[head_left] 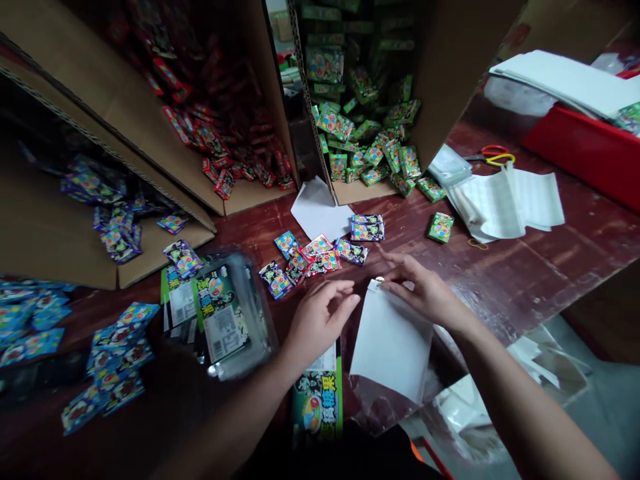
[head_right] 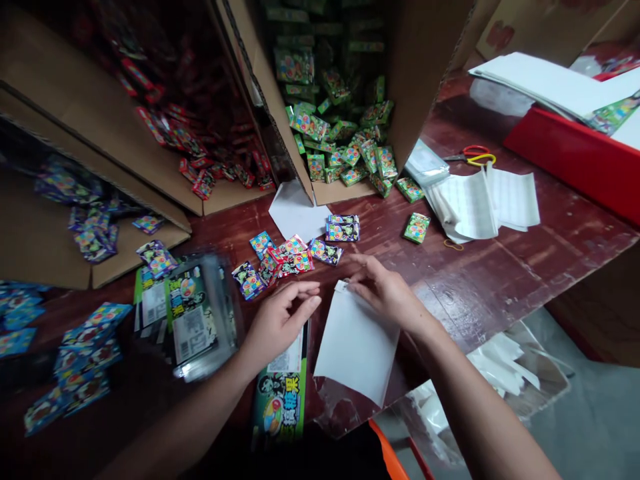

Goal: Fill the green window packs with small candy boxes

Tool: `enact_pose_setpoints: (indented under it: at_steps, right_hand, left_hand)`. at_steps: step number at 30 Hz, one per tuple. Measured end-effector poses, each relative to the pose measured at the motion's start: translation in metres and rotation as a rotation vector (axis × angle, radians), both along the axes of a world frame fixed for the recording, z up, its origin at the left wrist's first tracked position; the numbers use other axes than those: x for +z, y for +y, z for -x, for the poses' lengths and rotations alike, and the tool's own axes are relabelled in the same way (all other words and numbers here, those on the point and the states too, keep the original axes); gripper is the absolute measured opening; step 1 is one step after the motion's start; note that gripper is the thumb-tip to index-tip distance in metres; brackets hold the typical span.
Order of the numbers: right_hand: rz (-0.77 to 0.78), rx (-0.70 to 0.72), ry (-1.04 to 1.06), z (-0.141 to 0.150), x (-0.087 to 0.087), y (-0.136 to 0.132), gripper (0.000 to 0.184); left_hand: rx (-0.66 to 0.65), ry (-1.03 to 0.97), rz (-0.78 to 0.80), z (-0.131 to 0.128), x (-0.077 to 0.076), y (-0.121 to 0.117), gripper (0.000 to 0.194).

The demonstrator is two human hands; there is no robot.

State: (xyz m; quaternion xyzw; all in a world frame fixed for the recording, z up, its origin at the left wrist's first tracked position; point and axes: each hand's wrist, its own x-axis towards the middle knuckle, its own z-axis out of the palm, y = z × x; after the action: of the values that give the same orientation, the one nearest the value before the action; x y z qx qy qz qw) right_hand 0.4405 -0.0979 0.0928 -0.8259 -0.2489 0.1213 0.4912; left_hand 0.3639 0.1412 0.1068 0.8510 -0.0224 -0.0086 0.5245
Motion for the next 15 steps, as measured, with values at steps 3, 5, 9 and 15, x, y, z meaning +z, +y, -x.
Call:
enact_pose_setpoints:
  at_steps: [3, 5, 9, 15]
  right_hand:
    - [0.252, -0.007, -0.196, -0.008, -0.012, -0.007, 0.054]
    - [0.41, -0.018, -0.346, -0.008, -0.02, -0.007, 0.049]
    - [0.519, -0.042, -0.475, 0.001, -0.033, -0.001, 0.046]
    - [0.004, -0.137, -0.183, 0.018, -0.042, -0.007, 0.058]
  left_hand:
    - [0.01, -0.118, -0.256, 0.016, 0.0, 0.024, 0.018]
    - [0.016, -0.141, -0.357, 0.031, -0.002, 0.04, 0.019]
    - [0.012, -0.128, -0.469, 0.06, -0.009, 0.058, 0.024]
    - [0.039, 0.007, -0.446, 0.07, -0.015, 0.059, 0.056]
